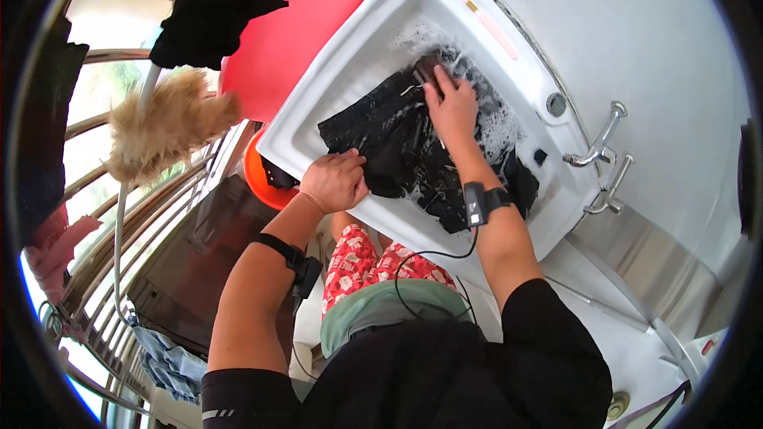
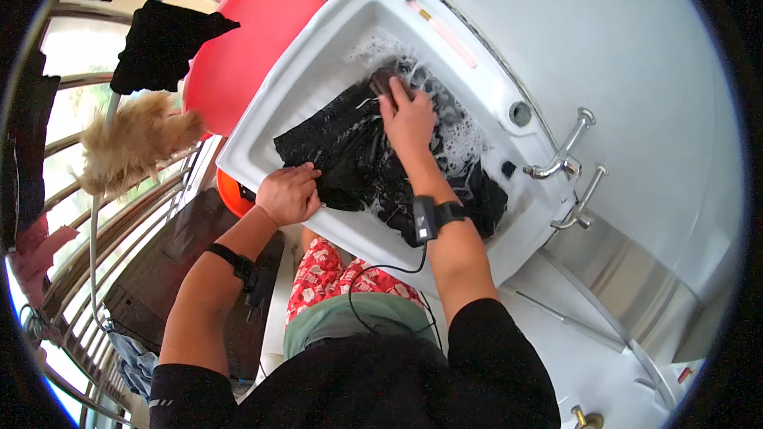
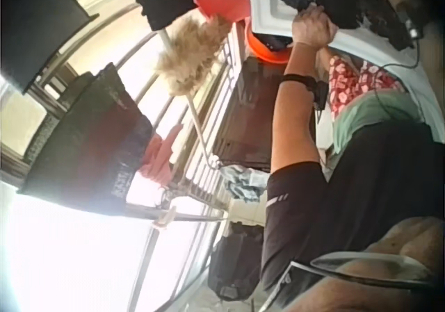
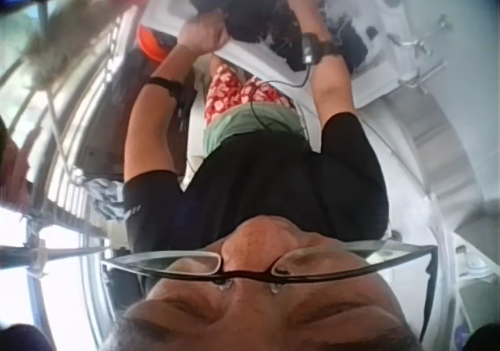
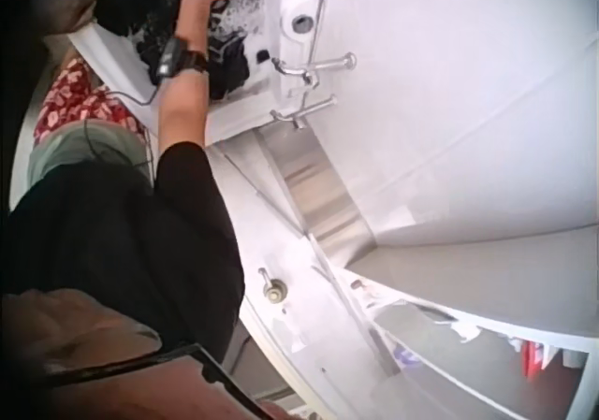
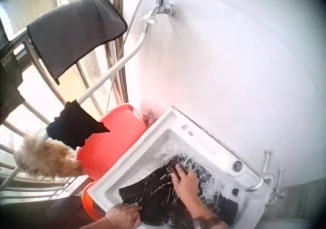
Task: Scrub a piece of black clothing in a soapy sink using a brush.
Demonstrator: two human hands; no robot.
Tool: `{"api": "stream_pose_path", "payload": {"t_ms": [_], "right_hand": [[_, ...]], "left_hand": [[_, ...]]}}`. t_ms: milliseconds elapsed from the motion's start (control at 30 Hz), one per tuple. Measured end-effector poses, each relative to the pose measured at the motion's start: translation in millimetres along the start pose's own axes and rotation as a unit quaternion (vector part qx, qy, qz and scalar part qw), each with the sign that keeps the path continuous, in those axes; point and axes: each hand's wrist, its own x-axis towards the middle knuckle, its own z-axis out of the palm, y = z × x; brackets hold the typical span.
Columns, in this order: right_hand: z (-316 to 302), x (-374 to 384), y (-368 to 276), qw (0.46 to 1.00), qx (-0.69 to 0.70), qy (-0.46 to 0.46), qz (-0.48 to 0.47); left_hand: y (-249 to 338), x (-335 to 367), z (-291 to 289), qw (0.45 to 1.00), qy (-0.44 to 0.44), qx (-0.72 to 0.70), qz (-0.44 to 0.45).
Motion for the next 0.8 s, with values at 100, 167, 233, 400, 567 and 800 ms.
{"api": "stream_pose_path", "payload": {"t_ms": [100, 167, 233, 400, 567, 800], "right_hand": [[0, -3, 26, 0.997, 0.014, 0.071, 0.021], [6, -10, 50, 0.991, 0.019, 0.129, 0.025], [10, -23, 71, 0.996, 0.015, 0.082, 0.037], [10, -36, 29, 0.99, 0.11, 0.054, 0.074], [-15, -76, -56, 0.978, 0.135, -0.077, -0.141], [9, 25, -1, 0.999, -0.026, -0.04, -0.019]], "left_hand": [[5, -1, -16, 1.0, -0.011, 0.022, -0.014], [10, 11, -28, 0.999, -0.025, 0.041, -0.023], [17, 17, -27, 0.997, -0.04, 0.054, -0.03], [18, 23, -33, 0.975, -0.184, 0.036, -0.119], [13, 13, -32, 0.995, -0.049, 0.073, -0.038], [9, 12, -11, 0.995, -0.062, 0.047, -0.056]]}}
